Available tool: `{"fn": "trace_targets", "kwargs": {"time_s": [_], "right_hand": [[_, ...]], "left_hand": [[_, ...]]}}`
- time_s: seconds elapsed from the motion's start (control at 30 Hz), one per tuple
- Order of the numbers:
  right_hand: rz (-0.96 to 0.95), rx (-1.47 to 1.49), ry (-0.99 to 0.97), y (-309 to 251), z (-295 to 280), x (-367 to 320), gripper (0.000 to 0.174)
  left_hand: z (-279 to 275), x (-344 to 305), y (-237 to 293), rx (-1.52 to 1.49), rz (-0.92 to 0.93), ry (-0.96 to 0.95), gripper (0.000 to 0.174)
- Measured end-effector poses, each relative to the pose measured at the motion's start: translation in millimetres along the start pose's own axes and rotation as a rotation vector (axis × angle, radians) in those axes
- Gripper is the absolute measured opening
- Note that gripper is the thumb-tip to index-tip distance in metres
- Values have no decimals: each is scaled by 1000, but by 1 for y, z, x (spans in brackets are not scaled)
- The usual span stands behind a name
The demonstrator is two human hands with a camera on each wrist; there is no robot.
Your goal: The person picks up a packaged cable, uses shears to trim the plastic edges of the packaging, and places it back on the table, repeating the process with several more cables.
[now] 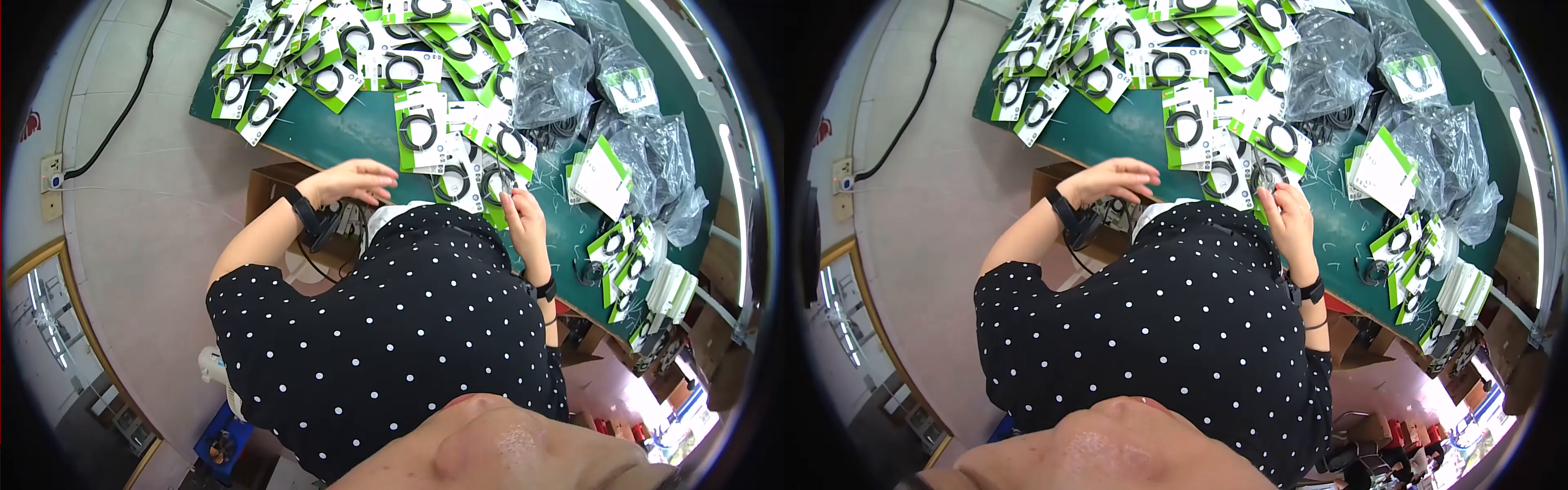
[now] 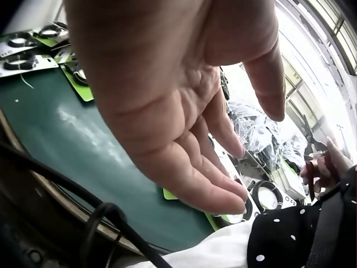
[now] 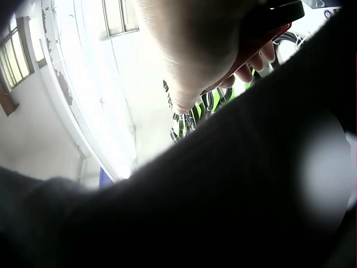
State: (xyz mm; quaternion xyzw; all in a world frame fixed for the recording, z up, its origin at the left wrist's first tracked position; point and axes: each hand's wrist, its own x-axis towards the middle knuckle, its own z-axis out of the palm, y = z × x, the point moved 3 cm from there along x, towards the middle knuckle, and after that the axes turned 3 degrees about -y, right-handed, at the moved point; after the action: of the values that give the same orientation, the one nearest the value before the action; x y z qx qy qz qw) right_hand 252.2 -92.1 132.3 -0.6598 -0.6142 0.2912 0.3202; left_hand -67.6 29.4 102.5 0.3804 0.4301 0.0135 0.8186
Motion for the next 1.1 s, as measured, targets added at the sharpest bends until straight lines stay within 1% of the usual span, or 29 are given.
{"fn": "trace_targets", "kwargs": {"time_s": [0.03, 0.1, 0.13, 0.2, 0.27, 0.33, 0.37, 0.43, 0.47, 0.57, 0.6, 0.7, 0.73, 0.83, 0.87, 0.97, 1.1], "right_hand": [[-8, 3, 2, 1, 1, 1, 34], [60, 26, -21, 5, 3, 1, 35], [96, 38, -33, 6, 5, 3, 36], [92, 47, -38, 4, 7, 7, 36], [96, 56, -51, 2, 8, 10, 37], [81, 51, -52, 0, 9, 13, 37], [70, 45, -53, 0, 9, 15, 37], [52, 34, -48, -1, 8, 17, 37], [50, 36, -35, -1, 7, 17, 36], [45, 36, 3, 2, 5, 17, 36], [50, 35, 0, 4, 5, 16, 35], [69, 29, 7, 8, 5, 16, 34], [68, 31, 6, 9, 5, 16, 34], [66, 34, 10, 8, 6, 20, 34], [59, 35, 15, 4, 7, 20, 34], [61, 40, 24, 0, 6, 24, 33], [40, 20, 43, 0, 4, 25, 33]], "left_hand": [[1, 1, 2, 17, -28, -35, 37], [-1, 2, 5, 51, -93, -106, 38], [-10, 6, 9, 54, -92, -100, 38], [-47, 24, 28, 120, 45, 100, 38], [-75, 39, 57, 28, 207, 270, 35], [-120, 73, 74, 111, 403, 440, 39], [-135, 92, 81, 113, 411, 440, 39], [-156, 114, 105, 494, 652, 823, 53], [-161, 125, 115, 493, 661, 825, 53], [-160, 144, 148, 966, 694, 1279, 63], [-155, 152, 155, 966, 705, 1275, 63], [-129, 171, 176, 1076, 846, 1235, 63], [-120, 176, 182, 1078, 855, 1226, 63], [-89, 190, 198, 1289, 950, 1065, 53], [-85, 192, 198, 1288, 962, 1065, 53], [-79, 209, 189, 1328, 966, 1086, 46], [-73, 201, 172, 1238, 1009, 1013, 40]]}}
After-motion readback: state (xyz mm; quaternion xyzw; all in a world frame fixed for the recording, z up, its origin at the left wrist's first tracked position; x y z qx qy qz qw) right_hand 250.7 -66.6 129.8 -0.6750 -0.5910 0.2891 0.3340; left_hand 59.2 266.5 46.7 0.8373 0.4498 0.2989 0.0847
